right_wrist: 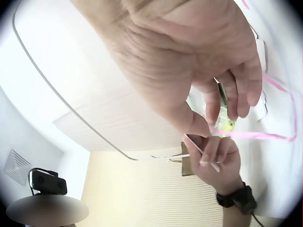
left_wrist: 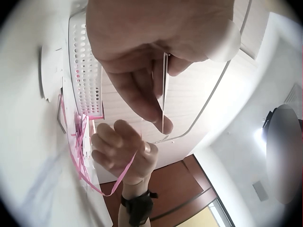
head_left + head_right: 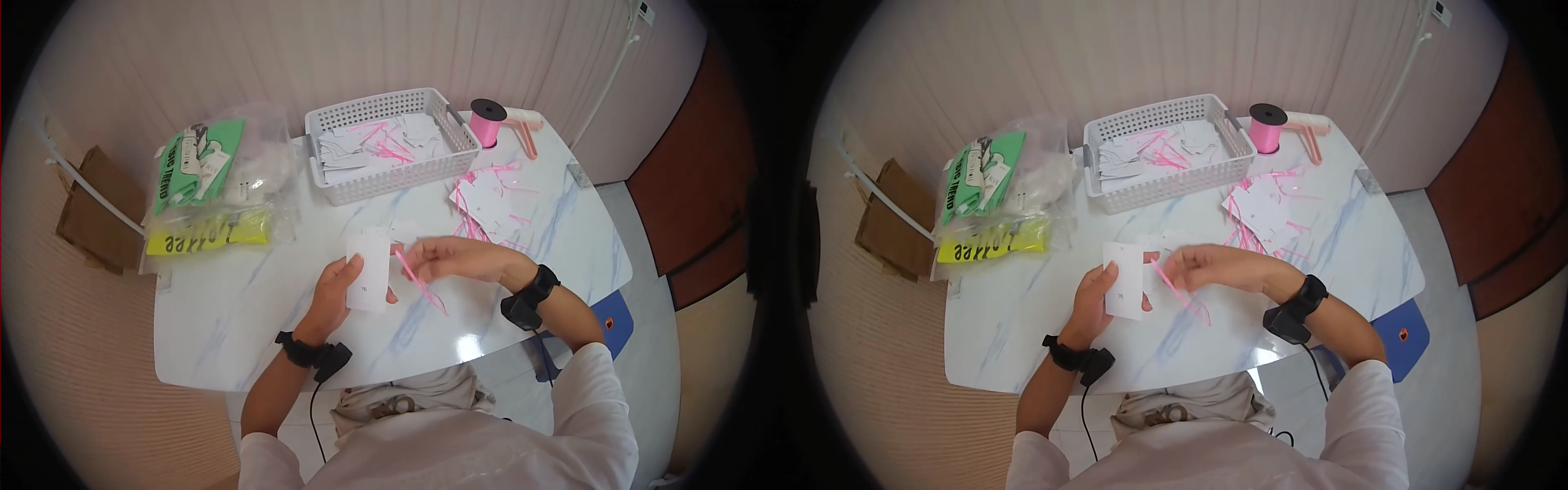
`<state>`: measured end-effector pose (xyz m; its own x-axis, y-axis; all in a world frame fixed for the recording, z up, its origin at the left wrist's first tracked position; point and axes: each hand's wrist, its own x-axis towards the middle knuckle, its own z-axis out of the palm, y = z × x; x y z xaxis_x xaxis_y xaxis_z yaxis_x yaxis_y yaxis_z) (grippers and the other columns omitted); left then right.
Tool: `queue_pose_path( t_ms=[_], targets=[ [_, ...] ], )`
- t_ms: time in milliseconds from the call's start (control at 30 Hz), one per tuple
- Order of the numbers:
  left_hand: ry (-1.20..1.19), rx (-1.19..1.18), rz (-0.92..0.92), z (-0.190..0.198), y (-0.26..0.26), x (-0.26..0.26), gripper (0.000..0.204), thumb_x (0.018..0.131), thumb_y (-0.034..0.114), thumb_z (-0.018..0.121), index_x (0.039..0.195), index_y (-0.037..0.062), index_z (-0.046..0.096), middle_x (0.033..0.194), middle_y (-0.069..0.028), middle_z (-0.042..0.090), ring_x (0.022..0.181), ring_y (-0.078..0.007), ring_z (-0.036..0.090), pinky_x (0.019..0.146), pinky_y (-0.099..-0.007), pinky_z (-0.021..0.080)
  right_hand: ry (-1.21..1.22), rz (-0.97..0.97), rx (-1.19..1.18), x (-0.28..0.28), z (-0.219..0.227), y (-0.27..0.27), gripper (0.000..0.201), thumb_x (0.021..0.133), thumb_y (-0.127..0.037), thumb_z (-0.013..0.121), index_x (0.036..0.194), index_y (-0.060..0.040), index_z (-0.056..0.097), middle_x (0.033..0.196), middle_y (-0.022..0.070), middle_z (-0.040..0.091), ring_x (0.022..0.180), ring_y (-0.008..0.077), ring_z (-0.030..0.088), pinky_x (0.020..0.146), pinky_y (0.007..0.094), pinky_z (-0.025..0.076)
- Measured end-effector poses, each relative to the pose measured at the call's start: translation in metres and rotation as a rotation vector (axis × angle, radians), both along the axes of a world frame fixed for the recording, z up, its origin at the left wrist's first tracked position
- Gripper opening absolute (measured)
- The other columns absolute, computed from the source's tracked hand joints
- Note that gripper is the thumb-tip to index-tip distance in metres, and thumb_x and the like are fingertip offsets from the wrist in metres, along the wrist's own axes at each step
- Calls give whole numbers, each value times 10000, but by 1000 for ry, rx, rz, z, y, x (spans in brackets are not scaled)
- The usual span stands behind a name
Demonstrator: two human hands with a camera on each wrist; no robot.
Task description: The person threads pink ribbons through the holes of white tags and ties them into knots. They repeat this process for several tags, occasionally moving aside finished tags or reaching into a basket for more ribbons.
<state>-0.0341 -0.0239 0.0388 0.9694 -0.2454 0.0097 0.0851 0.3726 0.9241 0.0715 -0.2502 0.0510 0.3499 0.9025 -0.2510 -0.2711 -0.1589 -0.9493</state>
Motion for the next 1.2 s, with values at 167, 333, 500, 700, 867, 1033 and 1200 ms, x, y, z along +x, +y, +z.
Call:
queue_pose_path(
  t_ms=[167,333,500,700,867,1033,1200],
  targets=[
    [12,-12,57,-3,-7,3,523,1004,367,372,1300,-59,441,1289,-151,536,831,-239,673,744,-330,539,193,-261,170,-10,8,18,584,885,-138,624,1390,-41,350,938,21,625,924,120,601,862,275,483],
    [64,1,142,-10,-12,0,525,1009,368,356,1327,-45,415,1341,-140,499,855,-239,667,752,-322,536,19,-356,17,-9,-8,27,526,866,-87,641,1346,-59,427,820,-5,568,761,94,601,631,266,496],
    [140,-53,199,-10,-22,-4,528,1012,369,345,1355,-31,381,1373,-121,470,877,-233,657,787,-331,524,-1025,-592,-69,-26,-16,34,365,823,-83,667,1176,-120,581,761,18,540,605,119,575,525,273,459],
    [236,-173,179,-16,-25,-11,550,1005,391,354,1371,-20,363,1374,-92,465,891,-224,631,834,-355,495,-1469,-553,-93,-28,-14,30,168,812,-106,650,973,-147,628,796,24,513,589,186,583,467,313,458],
    [287,-217,171,-15,-24,-14,554,1004,390,340,1378,-19,355,1402,-92,432,890,-213,614,846,-351,478,-1684,-438,-136,-24,-15,24,157,799,-110,650,946,-166,634,788,11,489,567,163,574,439,294,446],
    [242,-122,164,-8,-27,-14,528,1007,364,343,1363,-25,374,1380,-107,463,860,-204,642,789,-328,504,-1452,-521,18,-24,-12,23,171,770,-69,673,918,-144,631,765,18,505,542,164,557,416,278,435],
    [126,155,184,-8,-26,-17,497,1017,351,319,1308,-37,427,1288,-146,538,836,-201,670,730,-289,535,-1199,-649,122,-35,-5,26,149,761,-54,665,881,-121,609,745,20,531,533,164,558,425,275,433]
  ],
)
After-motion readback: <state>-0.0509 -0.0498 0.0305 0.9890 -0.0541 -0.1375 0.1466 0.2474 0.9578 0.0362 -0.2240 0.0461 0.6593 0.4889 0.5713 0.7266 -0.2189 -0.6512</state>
